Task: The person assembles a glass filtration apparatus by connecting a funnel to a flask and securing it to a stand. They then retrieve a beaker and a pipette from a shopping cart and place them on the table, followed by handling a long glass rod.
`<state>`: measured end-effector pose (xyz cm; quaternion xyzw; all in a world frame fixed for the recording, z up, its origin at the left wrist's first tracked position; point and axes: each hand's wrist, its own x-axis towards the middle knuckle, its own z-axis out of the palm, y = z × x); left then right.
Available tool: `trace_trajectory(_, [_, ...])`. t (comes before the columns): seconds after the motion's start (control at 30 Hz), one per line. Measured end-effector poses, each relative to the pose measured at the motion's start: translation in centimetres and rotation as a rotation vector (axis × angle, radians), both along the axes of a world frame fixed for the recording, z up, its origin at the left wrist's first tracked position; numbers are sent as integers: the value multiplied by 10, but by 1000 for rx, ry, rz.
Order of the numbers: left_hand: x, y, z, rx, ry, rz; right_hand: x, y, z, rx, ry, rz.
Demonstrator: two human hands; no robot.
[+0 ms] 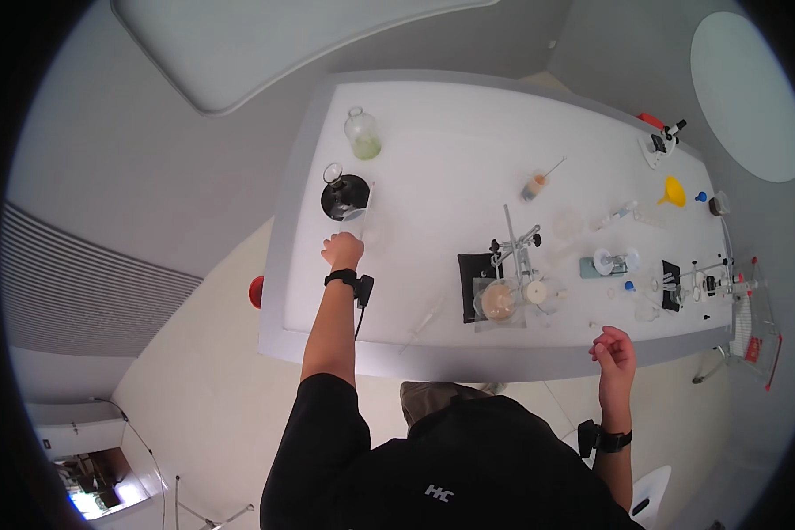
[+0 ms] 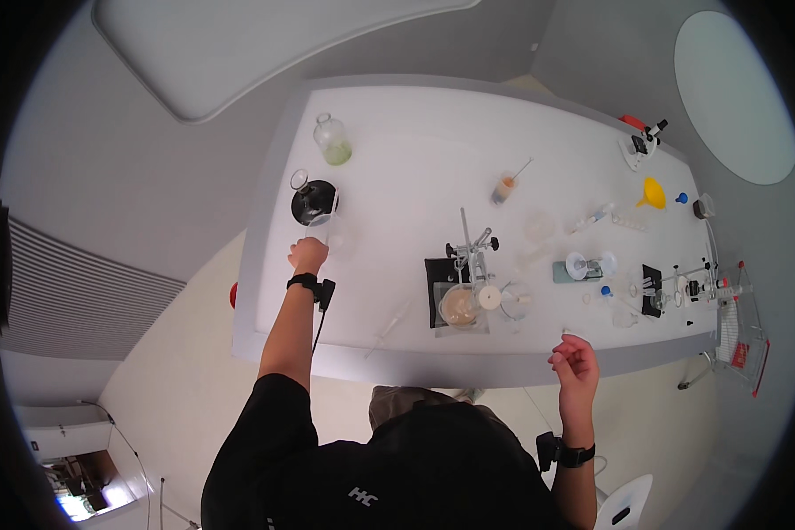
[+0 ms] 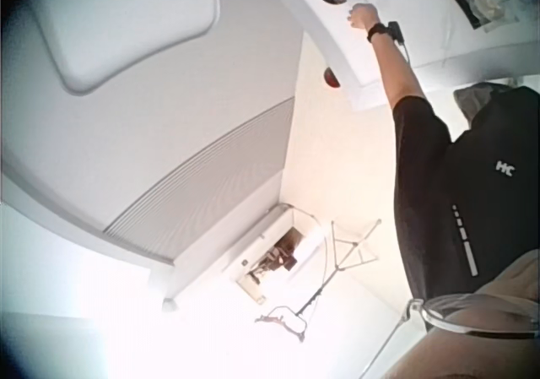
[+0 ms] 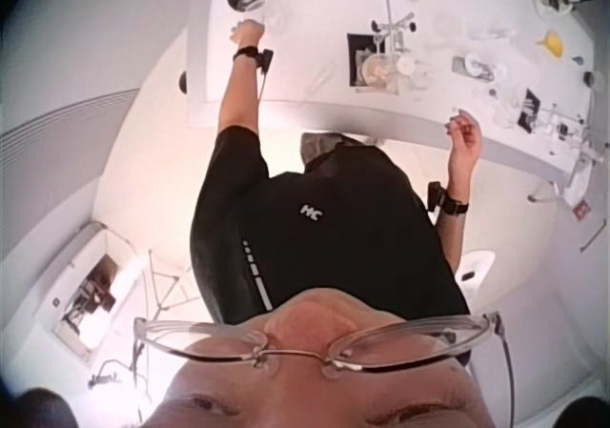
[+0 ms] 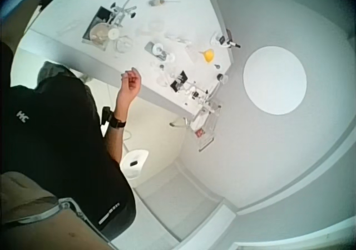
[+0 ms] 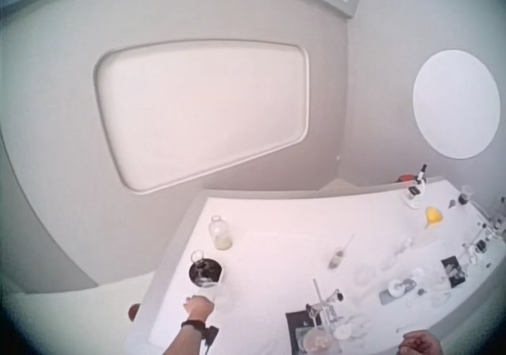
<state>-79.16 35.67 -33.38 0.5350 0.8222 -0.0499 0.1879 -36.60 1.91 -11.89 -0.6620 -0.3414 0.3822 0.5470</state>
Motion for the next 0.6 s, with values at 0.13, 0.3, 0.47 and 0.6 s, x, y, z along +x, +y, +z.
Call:
trace_trajectory(0.13, [-4, 2, -7, -12, 13, -15, 3, 0, 1, -2, 3, -3])
trace_trajectory(0.3, [-10, -8, -3, 166, -76, -64, 20, -11, -2, -1, 2, -22])
trace_trajectory(0.47, [-23, -44, 0, 849, -254, -93, 53, -36, -5, 10, -8, -38])
trace_trajectory(0.6, [15, -128, 41, 1030, -352, -30, 89, -58, -14, 15, -9, -50])
